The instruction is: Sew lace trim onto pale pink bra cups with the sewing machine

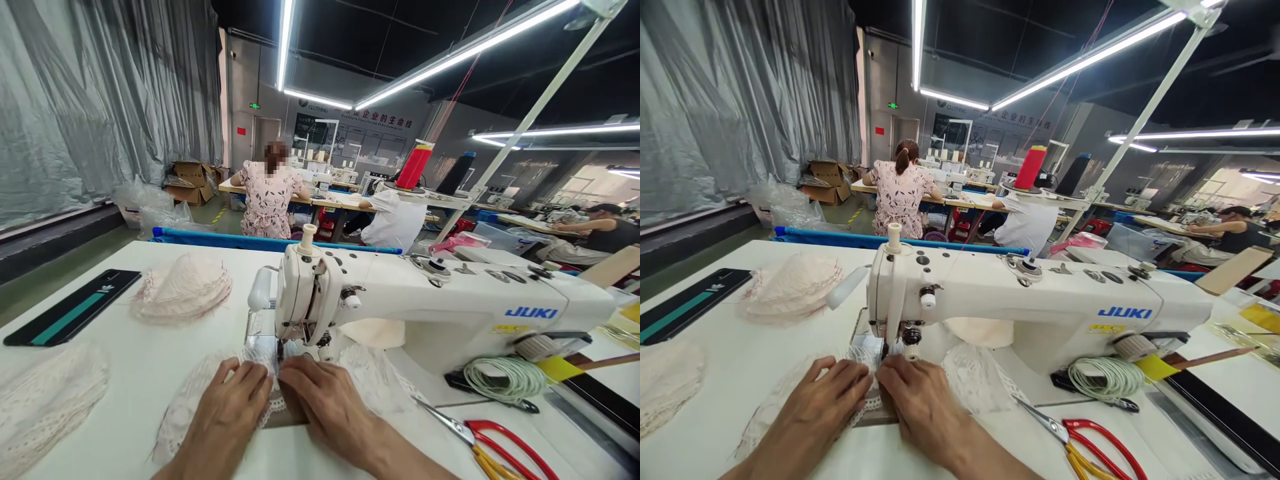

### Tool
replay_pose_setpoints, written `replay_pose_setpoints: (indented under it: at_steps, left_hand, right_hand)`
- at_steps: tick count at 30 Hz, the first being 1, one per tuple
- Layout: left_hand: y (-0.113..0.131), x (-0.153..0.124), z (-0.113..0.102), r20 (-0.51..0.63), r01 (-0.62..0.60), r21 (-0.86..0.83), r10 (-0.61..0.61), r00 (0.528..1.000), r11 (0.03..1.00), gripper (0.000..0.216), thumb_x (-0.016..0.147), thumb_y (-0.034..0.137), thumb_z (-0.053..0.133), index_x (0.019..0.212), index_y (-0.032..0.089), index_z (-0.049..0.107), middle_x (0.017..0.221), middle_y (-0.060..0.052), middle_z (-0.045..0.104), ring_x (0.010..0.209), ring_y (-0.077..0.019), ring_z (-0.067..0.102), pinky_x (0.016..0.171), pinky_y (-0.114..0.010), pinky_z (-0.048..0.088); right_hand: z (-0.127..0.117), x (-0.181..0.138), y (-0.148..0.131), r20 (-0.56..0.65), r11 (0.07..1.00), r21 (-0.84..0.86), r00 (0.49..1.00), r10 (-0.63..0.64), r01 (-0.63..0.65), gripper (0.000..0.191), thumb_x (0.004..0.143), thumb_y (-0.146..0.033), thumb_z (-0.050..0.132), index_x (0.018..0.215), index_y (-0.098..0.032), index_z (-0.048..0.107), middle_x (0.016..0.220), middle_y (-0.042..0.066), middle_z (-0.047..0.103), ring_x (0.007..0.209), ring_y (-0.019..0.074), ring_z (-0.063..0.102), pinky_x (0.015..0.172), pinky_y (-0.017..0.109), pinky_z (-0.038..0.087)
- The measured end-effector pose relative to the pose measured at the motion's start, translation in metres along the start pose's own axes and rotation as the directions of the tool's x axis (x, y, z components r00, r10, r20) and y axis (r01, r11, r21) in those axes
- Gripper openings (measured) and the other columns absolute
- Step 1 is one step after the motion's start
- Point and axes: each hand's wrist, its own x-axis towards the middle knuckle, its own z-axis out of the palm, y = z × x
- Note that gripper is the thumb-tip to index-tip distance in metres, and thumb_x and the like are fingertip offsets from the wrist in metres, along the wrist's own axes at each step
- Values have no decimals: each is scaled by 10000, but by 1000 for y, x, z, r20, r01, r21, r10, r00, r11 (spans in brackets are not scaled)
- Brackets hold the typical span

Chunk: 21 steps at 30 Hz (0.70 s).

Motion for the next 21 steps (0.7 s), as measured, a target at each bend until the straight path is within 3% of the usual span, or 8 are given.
replay_pose_setpoints:
  at_steps: [4, 12, 16, 21]
  left_hand:
    - [-3, 3, -4, 16, 11, -22, -10, 1000, 1000, 227, 896, 116, 386, 988, 199, 577, 892, -22, 647, 781, -180, 595, 784, -356, 312]
    - [2, 8, 3, -38, 38, 26, -37, 999, 999, 311, 973, 218, 283, 1026, 185, 588, 948, -47, 659, 833, -184, 582, 803, -355, 293]
    - [3, 8, 3, -25, 16, 71, -14, 1000, 997, 323, 974, 185, 273, 1041, 167, 588, 985, -61, 662, 875, -184, 590, 836, -362, 287]
    - [-2, 9, 8, 4, 16, 70, -16, 1000, 997, 301, 928, 117, 305, 1071, 191, 560, 979, -44, 664, 903, -184, 597, 840, -366, 292]
  right_hand:
    - [-3, -20, 4, 63, 997, -17, 995, -78, 79, 297, 887, -118, 418, 1151, -233, 494, 1093, 54, 594, 825, 154, 586, 696, 274, 472]
    - [0, -21, 7, -11, 987, -59, 989, -148, 147, 219, 935, -199, 397, 1105, -192, 534, 1061, 72, 610, 798, 157, 572, 605, 258, 445]
    - [-3, -20, 8, 3, 980, -85, 983, -181, 181, 211, 943, -194, 407, 1103, -169, 542, 1143, 60, 611, 806, 145, 580, 595, 256, 449]
    - [1, -18, 8, -15, 975, -115, 981, -192, 189, 219, 964, -211, 368, 1072, -171, 554, 1103, 50, 630, 794, 130, 590, 529, 256, 421]
